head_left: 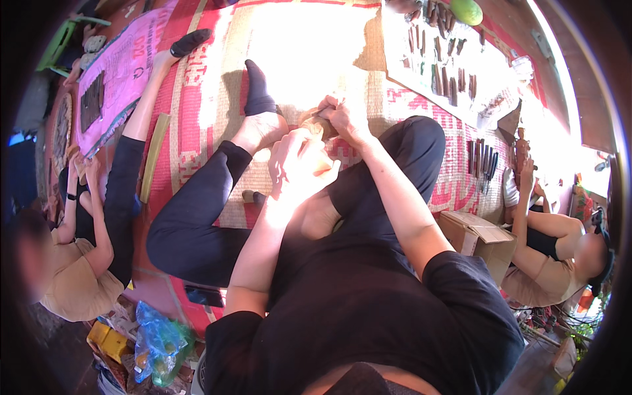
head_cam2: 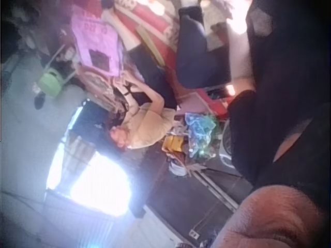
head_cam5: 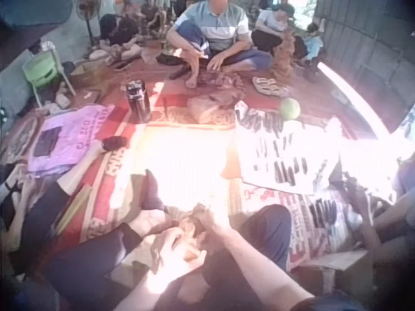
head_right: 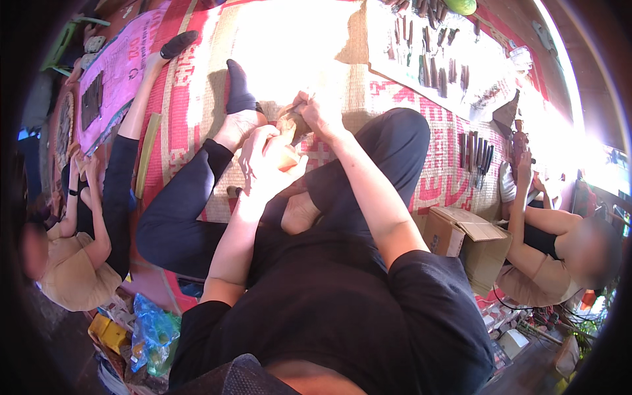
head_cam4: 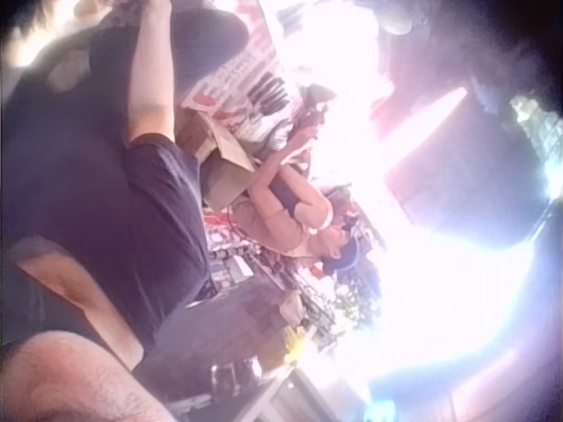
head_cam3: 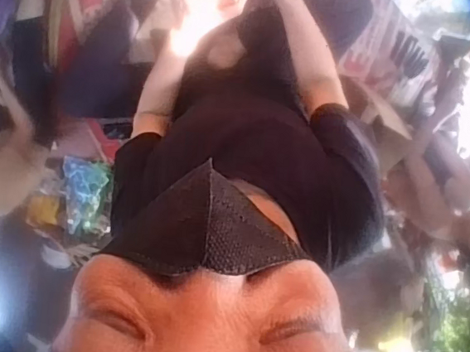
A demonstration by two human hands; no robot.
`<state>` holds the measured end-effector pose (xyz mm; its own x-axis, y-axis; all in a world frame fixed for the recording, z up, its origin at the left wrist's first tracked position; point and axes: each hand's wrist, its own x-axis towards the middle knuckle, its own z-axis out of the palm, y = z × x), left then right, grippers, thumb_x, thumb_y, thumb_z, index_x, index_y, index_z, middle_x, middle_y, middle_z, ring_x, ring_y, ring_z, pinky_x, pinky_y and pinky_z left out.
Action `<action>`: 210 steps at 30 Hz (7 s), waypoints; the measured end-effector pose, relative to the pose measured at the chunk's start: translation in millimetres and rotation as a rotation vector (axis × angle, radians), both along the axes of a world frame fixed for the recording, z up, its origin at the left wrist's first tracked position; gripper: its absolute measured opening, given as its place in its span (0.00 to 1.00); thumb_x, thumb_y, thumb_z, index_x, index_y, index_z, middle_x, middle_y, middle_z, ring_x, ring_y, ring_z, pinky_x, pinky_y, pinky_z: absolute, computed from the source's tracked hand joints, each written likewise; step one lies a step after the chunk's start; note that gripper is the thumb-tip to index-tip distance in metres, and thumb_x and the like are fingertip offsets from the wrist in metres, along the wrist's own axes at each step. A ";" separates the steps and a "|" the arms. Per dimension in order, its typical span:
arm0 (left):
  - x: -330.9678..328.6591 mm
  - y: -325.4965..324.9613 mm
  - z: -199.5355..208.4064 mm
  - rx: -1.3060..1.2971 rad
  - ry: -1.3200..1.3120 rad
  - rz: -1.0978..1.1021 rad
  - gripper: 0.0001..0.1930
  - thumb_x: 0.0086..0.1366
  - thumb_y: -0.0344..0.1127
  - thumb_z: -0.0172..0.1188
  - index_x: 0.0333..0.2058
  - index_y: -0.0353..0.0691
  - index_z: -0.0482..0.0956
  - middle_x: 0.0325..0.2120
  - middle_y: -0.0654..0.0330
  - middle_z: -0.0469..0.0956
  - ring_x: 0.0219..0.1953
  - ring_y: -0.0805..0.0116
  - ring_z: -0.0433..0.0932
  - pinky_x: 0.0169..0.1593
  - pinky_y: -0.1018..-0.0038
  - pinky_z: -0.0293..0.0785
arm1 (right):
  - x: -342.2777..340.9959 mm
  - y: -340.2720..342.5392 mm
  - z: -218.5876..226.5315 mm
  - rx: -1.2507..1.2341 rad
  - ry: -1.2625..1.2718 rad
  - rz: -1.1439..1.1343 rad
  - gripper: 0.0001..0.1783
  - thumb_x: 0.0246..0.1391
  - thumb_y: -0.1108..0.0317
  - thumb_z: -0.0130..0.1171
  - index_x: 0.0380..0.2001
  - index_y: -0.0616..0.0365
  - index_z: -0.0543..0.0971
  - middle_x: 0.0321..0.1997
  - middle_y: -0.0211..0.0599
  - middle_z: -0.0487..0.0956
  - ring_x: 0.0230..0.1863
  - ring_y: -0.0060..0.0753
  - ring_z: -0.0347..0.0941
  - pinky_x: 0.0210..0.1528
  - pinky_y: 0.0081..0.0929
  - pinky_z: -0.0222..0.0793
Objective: The person sits on a mat and carves a small piece of wood using a knife. They hold the wood in their left hand and use the knife in their right hand to shape the object. The person rotates the wood frequently to access different sides while carving.
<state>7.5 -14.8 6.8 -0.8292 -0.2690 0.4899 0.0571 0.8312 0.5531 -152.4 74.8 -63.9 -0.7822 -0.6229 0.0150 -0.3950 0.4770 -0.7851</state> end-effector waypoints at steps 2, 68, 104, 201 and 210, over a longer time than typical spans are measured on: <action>1.1 -3.8 -4.0 0.012 0.027 0.000 0.21 0.41 0.38 0.76 0.36 0.44 0.79 0.36 0.58 0.73 0.38 0.56 0.77 0.41 0.61 0.78 | -2.3 12.1 1.9 0.020 0.027 0.007 0.06 0.48 0.69 0.66 0.31 0.57 0.85 0.30 0.36 0.83 0.34 0.32 0.78 0.40 0.29 0.72; 3.1 16.2 -4.9 -0.039 -0.059 0.001 0.22 0.41 0.42 0.76 0.37 0.44 0.81 0.40 0.59 0.73 0.40 0.58 0.77 0.43 0.60 0.76 | -12.1 21.3 -39.4 -0.506 -0.679 -0.411 0.05 0.52 0.74 0.64 0.31 0.64 0.79 0.29 0.34 0.80 0.33 0.25 0.75 0.38 0.23 0.71; 5.2 41.1 -0.4 -0.249 -0.058 -0.228 0.12 0.51 0.42 0.66 0.33 0.47 0.76 0.38 0.61 0.73 0.38 0.61 0.75 0.42 0.63 0.74 | -11.8 21.0 -47.9 -0.288 -0.516 -0.388 0.04 0.51 0.75 0.63 0.29 0.64 0.79 0.28 0.33 0.79 0.30 0.22 0.72 0.35 0.22 0.69; 6.3 18.3 -5.8 -0.035 0.023 -0.132 0.15 0.40 0.41 0.73 0.27 0.48 0.79 0.37 0.62 0.75 0.38 0.62 0.77 0.39 0.63 0.74 | 7.0 -19.0 -37.8 -0.091 0.129 -0.345 0.11 0.51 0.65 0.62 0.32 0.63 0.79 0.28 0.40 0.79 0.34 0.34 0.74 0.43 0.31 0.69; 6.9 19.6 -3.6 -0.032 0.025 -0.129 0.14 0.41 0.41 0.72 0.26 0.47 0.77 0.34 0.61 0.74 0.36 0.61 0.76 0.37 0.63 0.73 | 10.2 6.1 -12.0 -0.131 -0.430 -0.123 0.09 0.49 0.69 0.65 0.30 0.62 0.78 0.28 0.32 0.78 0.35 0.25 0.73 0.41 0.26 0.69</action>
<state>14.5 4.8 3.2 -0.8434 -0.1447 0.5174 0.1780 0.8334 0.5232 -142.2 80.8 -76.0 -0.8026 -0.5395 -0.2546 0.0328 0.3862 -0.9218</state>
